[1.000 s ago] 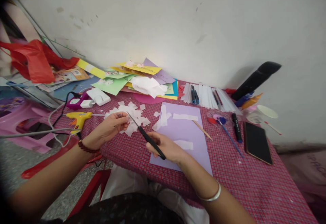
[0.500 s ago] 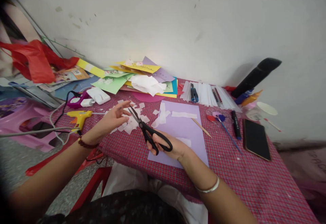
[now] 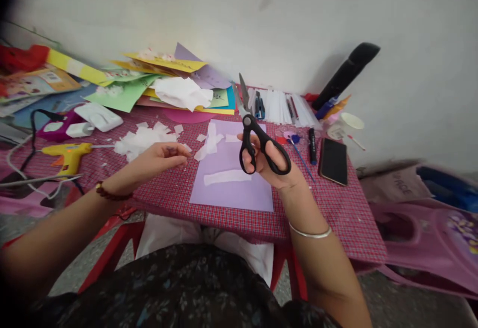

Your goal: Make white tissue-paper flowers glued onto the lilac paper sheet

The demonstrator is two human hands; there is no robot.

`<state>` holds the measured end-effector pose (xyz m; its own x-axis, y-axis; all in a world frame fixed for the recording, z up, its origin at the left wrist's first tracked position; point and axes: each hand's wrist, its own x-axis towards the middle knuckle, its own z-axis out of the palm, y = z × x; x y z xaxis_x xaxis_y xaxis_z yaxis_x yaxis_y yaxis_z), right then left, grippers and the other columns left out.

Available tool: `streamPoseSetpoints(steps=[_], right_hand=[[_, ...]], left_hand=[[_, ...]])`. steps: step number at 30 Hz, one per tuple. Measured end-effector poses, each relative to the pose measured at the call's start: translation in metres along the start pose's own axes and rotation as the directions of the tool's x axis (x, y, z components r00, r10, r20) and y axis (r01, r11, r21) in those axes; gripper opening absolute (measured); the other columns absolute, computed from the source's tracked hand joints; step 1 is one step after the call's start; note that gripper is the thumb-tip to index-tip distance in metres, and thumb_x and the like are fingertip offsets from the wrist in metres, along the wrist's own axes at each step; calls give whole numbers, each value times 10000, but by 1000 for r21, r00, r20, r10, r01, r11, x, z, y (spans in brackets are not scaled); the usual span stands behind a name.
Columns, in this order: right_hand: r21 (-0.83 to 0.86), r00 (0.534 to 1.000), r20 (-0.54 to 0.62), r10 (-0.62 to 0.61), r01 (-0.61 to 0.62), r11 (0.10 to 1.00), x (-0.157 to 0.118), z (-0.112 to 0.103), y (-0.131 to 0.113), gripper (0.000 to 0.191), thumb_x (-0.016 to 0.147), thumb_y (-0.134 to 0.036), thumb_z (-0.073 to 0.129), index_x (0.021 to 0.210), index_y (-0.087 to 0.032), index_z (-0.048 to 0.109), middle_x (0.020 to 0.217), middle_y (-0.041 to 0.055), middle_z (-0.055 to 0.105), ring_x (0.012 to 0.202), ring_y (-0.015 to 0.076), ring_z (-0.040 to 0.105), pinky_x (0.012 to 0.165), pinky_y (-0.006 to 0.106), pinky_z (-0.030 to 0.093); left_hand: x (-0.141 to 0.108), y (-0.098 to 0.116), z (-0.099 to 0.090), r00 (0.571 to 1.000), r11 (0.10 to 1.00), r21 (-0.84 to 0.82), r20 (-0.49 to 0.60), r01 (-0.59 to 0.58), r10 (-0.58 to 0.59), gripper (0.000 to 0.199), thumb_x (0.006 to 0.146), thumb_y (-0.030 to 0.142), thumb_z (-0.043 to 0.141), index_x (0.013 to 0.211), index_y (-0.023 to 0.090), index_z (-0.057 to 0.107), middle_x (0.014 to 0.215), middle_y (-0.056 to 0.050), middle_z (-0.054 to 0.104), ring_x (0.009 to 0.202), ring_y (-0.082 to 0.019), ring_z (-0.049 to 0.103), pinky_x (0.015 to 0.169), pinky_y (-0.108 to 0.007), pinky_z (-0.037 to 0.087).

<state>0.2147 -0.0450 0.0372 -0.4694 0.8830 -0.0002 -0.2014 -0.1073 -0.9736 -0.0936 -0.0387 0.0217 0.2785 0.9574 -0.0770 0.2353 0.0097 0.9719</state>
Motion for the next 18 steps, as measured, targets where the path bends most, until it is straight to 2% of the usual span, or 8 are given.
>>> streamPoseSetpoints(steps=[4,6,8,10,12,15,18], right_hand=[[52,999,-31,-16,18,998,-3,-10,15,626,766,-704,614,1177,-233,630,767,-2,526,605,134,481,587,304,399],[72,999,-5,-45,45,996,-3,-10,17,593,786,-675,619,1169,-223,630,769,-4,535,614,129,499,594,297,402],[72,997,17,-74,73,995,-5,-8,14,590,796,-663,622,1182,-216,621,783,-2,550,625,126,513,599,289,402],[56,995,31,-98,96,994,-8,-8,12,610,803,-662,619,1208,-205,605,810,7,565,639,126,525,603,284,405],[23,993,43,-112,111,994,-10,-8,11,640,811,-670,608,1242,-197,581,840,17,578,653,128,534,607,284,412],[-29,991,39,-130,132,991,-12,-9,14,668,832,-669,588,1309,-207,519,868,26,588,667,129,545,606,279,422],[-34,989,11,-150,150,988,-10,-10,20,674,834,-653,600,1341,-228,469,908,35,588,705,140,562,639,289,462]], left_hand=[[17,0,38,981,997,72,196,-1,-14,99,715,163,719,811,174,737,701,-26,656,636,-146,541,598,-247,376],[28,-1,57,977,985,166,211,-50,14,155,703,194,739,856,176,735,721,-34,655,645,-160,546,612,-261,374],[39,-5,74,978,936,317,187,-153,96,254,647,227,794,888,180,731,731,-36,637,643,-168,525,610,-269,348],[49,-10,87,963,854,449,185,-262,197,311,578,249,840,857,187,717,728,-30,611,635,-166,486,594,-271,305],[57,-13,97,946,811,492,222,-318,236,259,554,234,834,758,193,681,690,-18,585,604,-155,448,568,-272,269],[61,-11,106,944,859,431,289,-275,158,154,586,154,736,603,199,590,588,8,537,535,-132,412,524,-269,246],[55,0,104,952,962,255,306,-99,17,161,633,164,684,579,192,535,544,32,495,497,-107,402,494,-252,251]])
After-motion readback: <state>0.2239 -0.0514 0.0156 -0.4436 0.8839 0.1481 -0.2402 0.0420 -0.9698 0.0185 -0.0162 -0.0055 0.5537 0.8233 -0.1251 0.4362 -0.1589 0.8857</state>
